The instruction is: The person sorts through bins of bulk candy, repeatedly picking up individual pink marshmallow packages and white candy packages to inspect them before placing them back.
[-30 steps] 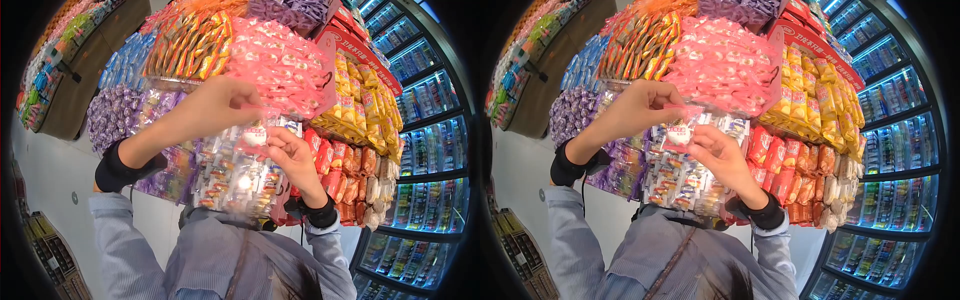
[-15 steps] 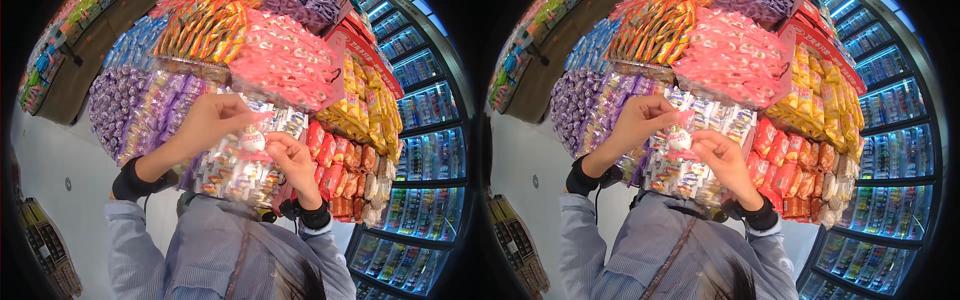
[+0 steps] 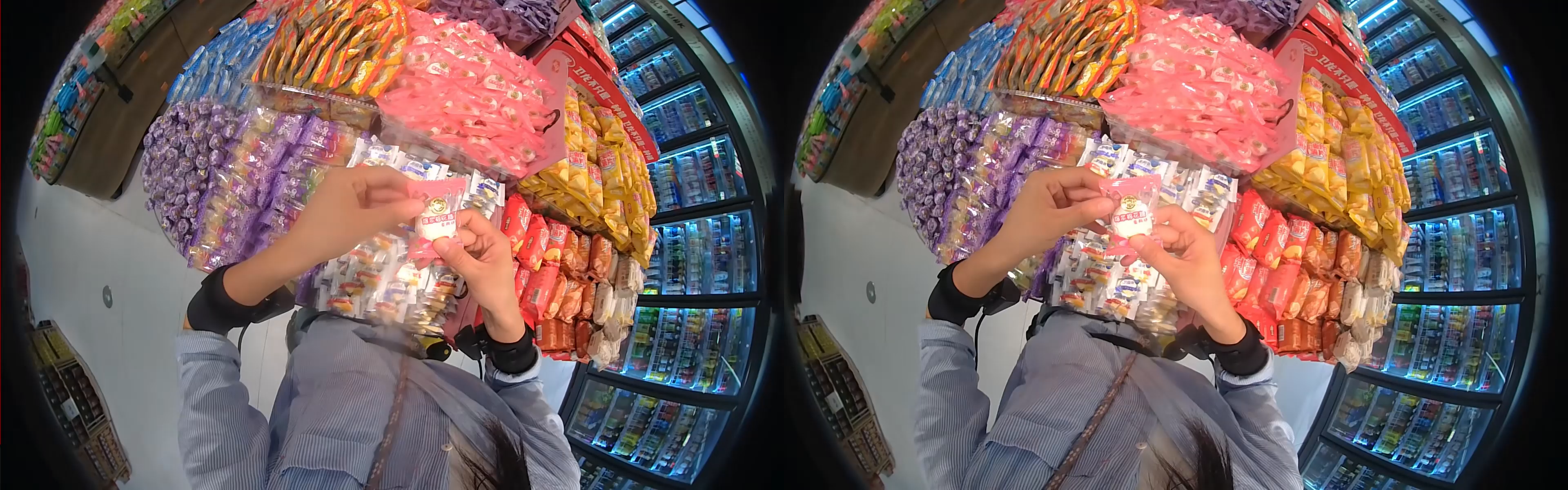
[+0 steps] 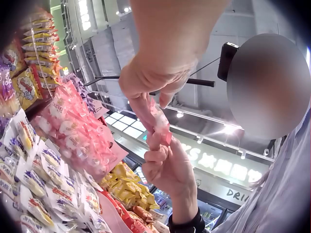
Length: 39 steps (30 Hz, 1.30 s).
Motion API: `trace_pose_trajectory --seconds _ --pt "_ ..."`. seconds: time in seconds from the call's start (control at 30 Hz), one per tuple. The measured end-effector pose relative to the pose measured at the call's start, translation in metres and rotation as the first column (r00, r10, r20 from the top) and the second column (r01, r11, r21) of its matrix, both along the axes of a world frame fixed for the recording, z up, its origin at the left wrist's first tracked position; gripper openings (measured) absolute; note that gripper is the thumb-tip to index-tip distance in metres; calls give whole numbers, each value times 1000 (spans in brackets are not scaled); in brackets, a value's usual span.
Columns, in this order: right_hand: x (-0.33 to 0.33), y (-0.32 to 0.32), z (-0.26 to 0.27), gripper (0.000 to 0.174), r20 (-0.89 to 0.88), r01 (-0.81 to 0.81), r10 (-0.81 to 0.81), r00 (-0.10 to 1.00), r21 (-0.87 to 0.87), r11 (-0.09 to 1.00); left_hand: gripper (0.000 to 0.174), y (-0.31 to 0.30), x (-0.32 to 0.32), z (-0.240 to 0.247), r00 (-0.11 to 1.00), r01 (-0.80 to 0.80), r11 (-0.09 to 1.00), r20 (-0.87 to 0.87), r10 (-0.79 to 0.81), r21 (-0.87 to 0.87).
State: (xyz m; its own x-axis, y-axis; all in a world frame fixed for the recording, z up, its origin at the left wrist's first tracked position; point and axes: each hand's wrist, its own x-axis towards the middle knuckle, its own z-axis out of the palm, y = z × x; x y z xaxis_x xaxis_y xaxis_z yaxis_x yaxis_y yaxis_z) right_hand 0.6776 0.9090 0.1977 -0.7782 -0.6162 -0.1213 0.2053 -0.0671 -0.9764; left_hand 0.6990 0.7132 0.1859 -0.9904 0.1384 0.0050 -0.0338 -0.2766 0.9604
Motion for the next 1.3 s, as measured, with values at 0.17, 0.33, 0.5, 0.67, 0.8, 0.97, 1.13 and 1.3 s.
trace_pose_trajectory --seconds 0.17,0.33,0.5,0.67,0.8,0.97,1.13,1.3 --pt "0 0 -6 20 -32 8 -8 999 21 1000 15 -3 1 2 1000 -4 1000 29 5 -26" --pt "5 1 -2 21 -61 25 -22 998 47 999 14 -3 6 9 999 21 999 51 -19 -24" --pt "9 0 6 22 -46 14 -12 999 47 999 14 -4 7 10 997 34 999 75 -33 -9" --pt "6 3 1 24 -42 -1 4 999 69 998 14 -4 5 6 994 48 998 94 -51 34" --pt "4 4 -3 25 -27 6 -3 1000 77 997 14 -5 3 3 994 64 997 90 -68 44" --pt "2 4 -4 26 -19 -7 8 1000 70 998 14 -4 2 3 996 46 999 82 -43 -27" --pt "-7 3 -17 28 -37 -4 6 999 60 998 14 -4 -3 -9 997 -27 947 -75 3 -321" --pt "-27 -2 -2 27 -266 96 -50 963 161 982 14 -2 -6 -2 959 -119 890 -284 -12 -441"
